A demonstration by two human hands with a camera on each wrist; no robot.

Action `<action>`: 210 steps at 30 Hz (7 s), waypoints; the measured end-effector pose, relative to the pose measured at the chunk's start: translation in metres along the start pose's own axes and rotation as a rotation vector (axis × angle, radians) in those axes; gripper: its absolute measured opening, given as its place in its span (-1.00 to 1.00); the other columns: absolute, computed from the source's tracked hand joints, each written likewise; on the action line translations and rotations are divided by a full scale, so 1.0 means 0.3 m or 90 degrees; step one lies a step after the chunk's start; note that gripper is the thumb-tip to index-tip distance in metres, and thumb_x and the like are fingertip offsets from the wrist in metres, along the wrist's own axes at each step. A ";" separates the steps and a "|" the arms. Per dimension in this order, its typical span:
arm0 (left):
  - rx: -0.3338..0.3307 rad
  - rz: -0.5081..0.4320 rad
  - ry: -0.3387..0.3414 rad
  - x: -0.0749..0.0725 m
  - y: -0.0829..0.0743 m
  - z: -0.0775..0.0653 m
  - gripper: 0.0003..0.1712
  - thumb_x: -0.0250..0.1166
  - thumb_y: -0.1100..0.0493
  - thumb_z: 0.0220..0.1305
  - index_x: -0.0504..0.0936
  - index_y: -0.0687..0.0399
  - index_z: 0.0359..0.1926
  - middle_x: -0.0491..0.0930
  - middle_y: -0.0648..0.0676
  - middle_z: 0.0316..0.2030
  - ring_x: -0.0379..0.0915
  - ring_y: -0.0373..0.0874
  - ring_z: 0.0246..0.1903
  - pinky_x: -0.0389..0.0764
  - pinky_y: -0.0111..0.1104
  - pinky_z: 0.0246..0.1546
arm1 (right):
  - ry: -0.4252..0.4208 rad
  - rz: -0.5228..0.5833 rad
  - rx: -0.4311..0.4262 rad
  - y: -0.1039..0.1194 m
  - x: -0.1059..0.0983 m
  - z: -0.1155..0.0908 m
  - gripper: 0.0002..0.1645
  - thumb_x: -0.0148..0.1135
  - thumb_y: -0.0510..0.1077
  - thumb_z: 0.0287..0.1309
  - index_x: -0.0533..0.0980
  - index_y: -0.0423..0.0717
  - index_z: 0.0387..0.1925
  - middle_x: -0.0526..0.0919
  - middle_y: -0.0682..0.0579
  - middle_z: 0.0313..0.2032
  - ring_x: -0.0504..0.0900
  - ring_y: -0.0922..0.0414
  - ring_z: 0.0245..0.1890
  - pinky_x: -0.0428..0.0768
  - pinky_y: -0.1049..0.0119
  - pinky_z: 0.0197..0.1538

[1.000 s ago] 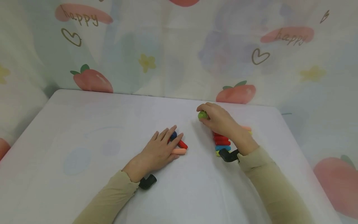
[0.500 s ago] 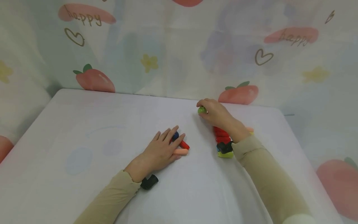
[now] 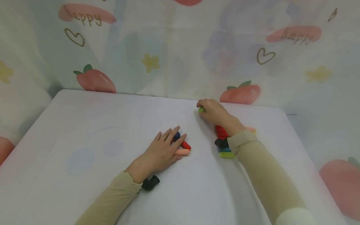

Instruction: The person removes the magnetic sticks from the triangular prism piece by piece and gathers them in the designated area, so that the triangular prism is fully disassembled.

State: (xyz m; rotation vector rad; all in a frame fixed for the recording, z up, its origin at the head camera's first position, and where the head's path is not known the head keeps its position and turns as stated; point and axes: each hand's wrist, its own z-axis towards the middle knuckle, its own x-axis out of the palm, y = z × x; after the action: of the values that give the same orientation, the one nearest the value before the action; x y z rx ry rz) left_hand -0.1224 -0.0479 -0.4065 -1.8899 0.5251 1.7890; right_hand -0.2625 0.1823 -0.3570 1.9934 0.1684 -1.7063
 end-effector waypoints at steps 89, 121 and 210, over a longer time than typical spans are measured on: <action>-0.003 -0.141 0.025 -0.009 0.047 0.002 0.05 0.09 -0.35 0.37 -0.18 0.07 0.59 -0.04 0.13 0.57 -0.10 0.11 0.55 -0.01 0.20 0.47 | -0.070 0.170 -0.051 0.259 0.231 -0.310 -0.60 0.40 -0.23 0.15 0.56 -0.13 0.04 0.66 0.04 -0.18 0.53 0.19 -0.32 0.59 0.43 -0.25; -0.012 -0.141 0.038 -0.003 0.047 0.005 0.07 0.08 -0.33 0.38 -0.20 0.14 0.58 -0.07 0.16 0.57 -0.11 0.11 0.55 -0.04 0.20 0.48 | -0.078 0.066 -0.072 0.251 0.191 -0.340 -0.56 0.41 -0.29 0.10 0.60 -0.17 0.07 0.65 -0.03 -0.11 0.60 0.09 -0.08 0.68 0.21 0.04; -0.014 -0.158 0.048 -0.012 0.041 0.001 0.04 0.10 -0.29 0.40 -0.18 0.14 0.58 -0.03 0.16 0.56 -0.10 0.11 0.55 -0.04 0.17 0.49 | -0.153 -0.097 -0.024 0.004 0.163 -0.651 -0.57 0.61 -0.26 -0.19 0.63 -0.02 -0.20 0.63 0.08 -0.26 0.54 0.15 -0.22 0.70 0.20 -0.17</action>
State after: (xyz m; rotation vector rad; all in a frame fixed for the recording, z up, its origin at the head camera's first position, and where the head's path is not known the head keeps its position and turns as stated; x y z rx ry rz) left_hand -0.1299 -0.0579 -0.4040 -1.9482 0.2823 1.5756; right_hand -0.0785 0.2579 -0.3870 1.7703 0.2710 -2.0059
